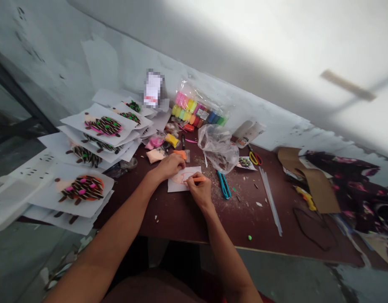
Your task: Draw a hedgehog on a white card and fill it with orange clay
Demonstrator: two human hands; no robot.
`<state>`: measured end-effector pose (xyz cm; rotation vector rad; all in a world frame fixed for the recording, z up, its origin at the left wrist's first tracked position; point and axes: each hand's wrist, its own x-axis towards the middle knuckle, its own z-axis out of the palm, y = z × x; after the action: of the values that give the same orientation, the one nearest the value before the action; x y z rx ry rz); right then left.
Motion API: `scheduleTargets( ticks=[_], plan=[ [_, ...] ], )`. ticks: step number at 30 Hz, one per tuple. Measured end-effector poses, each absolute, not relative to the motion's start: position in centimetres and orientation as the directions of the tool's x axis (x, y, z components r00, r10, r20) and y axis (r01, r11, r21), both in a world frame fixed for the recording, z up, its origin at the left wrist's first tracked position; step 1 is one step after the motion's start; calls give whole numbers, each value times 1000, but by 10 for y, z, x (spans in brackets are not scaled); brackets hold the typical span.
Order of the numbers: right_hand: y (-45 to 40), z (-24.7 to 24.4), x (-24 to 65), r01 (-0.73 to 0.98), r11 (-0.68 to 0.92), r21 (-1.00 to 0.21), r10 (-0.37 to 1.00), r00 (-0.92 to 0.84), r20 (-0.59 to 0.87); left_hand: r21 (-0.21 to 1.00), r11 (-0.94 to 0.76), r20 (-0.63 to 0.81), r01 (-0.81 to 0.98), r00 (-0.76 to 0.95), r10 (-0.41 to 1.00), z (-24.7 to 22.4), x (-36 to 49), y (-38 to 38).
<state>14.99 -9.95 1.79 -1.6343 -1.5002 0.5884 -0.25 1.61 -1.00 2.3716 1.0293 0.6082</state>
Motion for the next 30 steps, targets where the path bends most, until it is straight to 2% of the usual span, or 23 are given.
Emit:
scheduleTargets(
  ticks=[30],
  plan=[
    [-99,20,150,578,79,-812,964,164,210,604,-586,190,539,617,764,-3,-2,14]
  ],
)
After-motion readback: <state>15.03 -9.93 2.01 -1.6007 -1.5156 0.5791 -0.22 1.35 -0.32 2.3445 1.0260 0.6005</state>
